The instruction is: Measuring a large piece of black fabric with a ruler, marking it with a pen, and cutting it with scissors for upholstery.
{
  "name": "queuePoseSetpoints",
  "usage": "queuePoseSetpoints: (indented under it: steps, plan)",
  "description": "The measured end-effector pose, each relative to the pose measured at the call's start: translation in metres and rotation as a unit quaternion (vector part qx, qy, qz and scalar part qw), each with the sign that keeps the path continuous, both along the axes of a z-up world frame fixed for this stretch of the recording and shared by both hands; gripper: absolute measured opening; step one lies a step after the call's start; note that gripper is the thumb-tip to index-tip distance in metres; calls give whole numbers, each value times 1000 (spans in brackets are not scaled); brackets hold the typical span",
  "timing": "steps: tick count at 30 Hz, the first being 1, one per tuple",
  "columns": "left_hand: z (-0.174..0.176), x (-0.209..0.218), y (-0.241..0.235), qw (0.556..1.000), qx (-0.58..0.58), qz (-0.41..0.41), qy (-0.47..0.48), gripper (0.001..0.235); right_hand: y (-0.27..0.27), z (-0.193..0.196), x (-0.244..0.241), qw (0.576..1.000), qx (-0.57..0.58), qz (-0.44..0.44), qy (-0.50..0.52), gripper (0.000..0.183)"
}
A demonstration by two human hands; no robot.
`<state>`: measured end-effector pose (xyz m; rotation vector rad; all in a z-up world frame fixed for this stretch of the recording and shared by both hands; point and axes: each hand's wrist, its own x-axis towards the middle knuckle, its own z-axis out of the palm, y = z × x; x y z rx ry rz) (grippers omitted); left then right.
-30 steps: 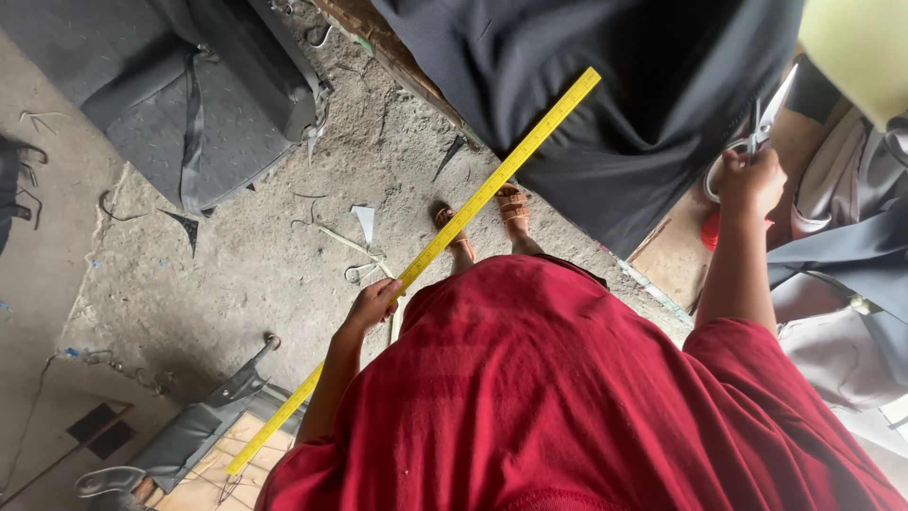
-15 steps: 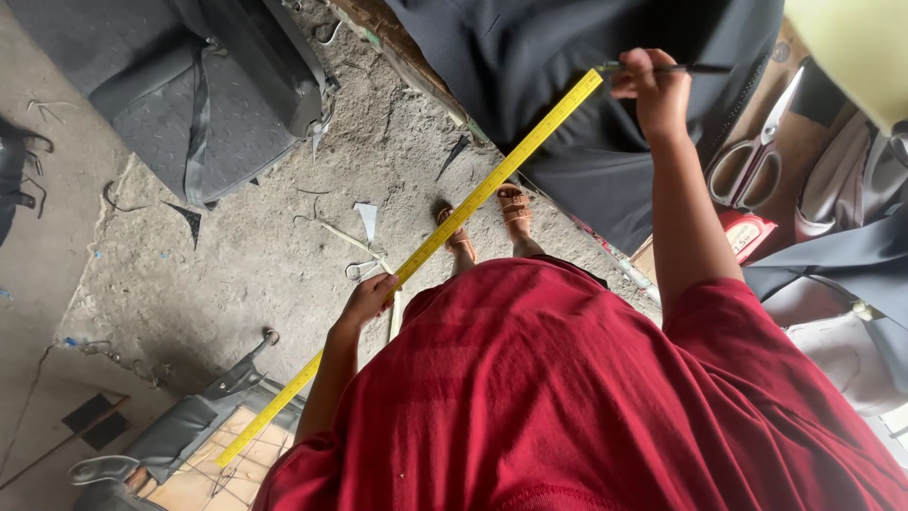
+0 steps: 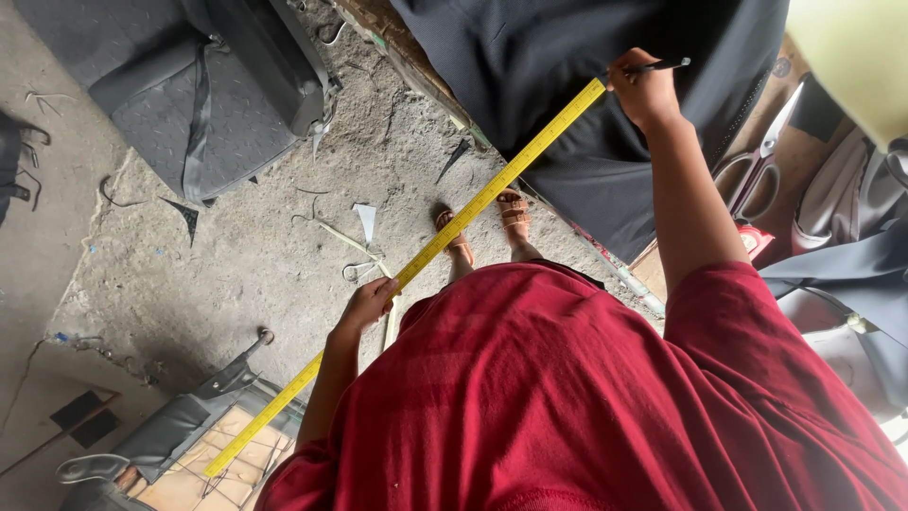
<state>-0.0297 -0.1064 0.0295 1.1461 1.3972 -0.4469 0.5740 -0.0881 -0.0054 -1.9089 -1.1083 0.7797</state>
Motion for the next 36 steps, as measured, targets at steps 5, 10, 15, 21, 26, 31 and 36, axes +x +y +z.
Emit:
queuePoseSetpoints:
  steps: [5,10,15,21,26,31,36]
  plan:
    - [5,1,-1,1000,5,-9,8,49,-4,-15,9,992,6,59,-112,8]
    - [-3,-3,-6,999,9,31,-26,42,6,-10,3,996,-10,46,-80,9]
    - [-6,-4,-12,999,5,33,-26,45,1,-6,1,993,7,49,-105,11]
    - [24,8,-2,1000,26,2,-8,39,-12,-28,19,988,-84,-70,-108,17]
    - [4,13,22,990,76,74,-96,34,-77,-47,53,933,225,-257,111,23]
    - [27,67,66,986,118,59,-105,36,-129,-20,71,936,155,-314,-47,22]
    - [20,92,88,983,129,60,-117,34,-163,-14,83,936,162,-299,-90,23]
